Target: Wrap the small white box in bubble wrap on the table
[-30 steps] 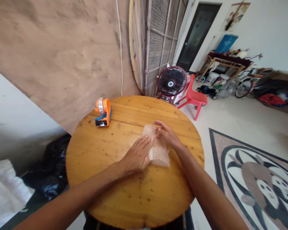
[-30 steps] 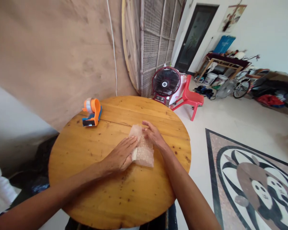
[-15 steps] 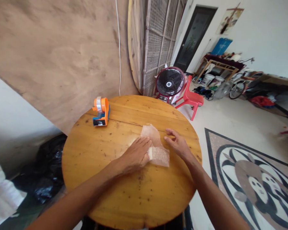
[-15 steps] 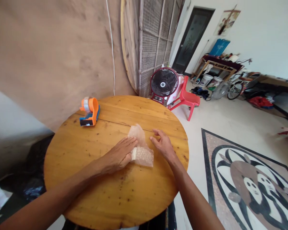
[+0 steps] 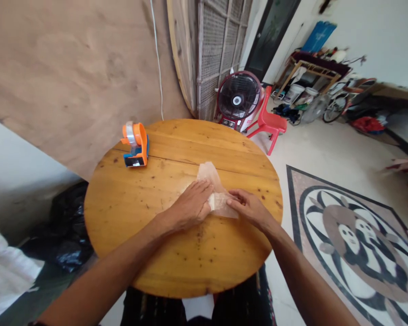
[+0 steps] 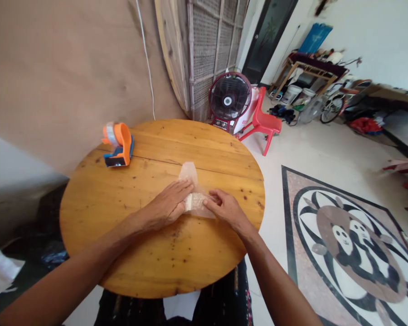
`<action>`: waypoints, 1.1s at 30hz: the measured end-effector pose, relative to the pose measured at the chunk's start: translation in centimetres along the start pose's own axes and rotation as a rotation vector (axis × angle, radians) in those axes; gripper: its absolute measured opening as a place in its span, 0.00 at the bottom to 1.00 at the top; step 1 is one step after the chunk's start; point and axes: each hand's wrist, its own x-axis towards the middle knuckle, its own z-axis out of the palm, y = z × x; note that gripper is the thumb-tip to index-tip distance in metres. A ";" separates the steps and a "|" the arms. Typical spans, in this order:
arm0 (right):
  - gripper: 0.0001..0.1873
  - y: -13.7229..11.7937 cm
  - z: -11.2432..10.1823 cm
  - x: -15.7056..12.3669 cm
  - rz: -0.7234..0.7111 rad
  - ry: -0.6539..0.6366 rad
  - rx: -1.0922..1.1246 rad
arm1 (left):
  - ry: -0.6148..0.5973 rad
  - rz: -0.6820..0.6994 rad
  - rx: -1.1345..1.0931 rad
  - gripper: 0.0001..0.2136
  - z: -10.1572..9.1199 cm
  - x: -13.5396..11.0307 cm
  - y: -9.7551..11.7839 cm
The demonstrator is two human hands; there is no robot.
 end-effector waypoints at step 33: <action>0.14 -6.7 4.3 1.4 0.108 0.059 0.450 | 0.010 0.151 -0.204 0.09 -0.5 0.7 -0.4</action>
